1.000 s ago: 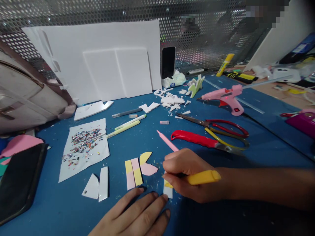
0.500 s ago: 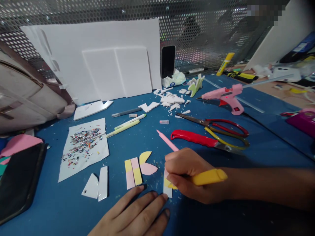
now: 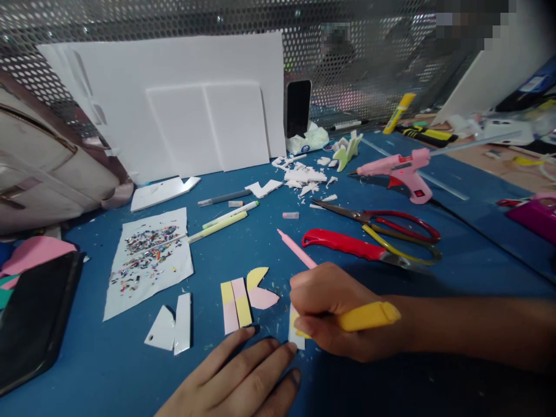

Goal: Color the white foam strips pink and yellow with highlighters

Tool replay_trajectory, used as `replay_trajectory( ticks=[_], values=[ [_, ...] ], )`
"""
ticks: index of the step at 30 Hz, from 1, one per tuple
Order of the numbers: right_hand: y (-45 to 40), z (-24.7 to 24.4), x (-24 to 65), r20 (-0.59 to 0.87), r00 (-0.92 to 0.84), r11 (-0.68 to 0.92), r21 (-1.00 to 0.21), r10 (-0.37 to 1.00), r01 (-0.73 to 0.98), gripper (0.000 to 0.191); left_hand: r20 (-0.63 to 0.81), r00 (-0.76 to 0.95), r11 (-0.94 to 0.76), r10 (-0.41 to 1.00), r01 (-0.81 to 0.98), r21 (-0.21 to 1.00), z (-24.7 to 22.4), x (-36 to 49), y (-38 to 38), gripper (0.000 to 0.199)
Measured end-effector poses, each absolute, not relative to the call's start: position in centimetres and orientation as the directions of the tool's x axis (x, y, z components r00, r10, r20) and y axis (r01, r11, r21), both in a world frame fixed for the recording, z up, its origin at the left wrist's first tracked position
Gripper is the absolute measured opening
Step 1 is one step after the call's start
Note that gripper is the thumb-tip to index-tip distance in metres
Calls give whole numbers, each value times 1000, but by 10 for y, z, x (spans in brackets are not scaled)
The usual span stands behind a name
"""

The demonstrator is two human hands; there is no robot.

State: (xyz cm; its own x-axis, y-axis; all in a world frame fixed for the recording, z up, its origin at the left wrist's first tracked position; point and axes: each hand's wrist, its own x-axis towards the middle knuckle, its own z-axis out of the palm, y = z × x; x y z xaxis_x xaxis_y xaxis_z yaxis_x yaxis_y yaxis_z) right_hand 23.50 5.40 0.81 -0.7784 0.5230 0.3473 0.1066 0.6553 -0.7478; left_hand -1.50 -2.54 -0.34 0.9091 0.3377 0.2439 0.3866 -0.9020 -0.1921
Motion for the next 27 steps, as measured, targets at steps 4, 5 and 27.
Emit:
replay_trajectory(
  ticks=[4, 5, 27],
  values=[
    [55, 8, 235, 317, -788, 643, -755, 527, 126, 33, 222, 914, -905, 341, 383, -188, -6, -16, -26, 40],
    [55, 7, 235, 331, -781, 637, -763, 529, 109, 32, 218, 914, -904, 342, 383, -188, -5, -16, -25, 40],
    [55, 5, 235, 340, -789, 634, -769, 512, 79, 33, 248, 910, -903, 333, 383, -194, -2, -12, -22, 40]
  ],
)
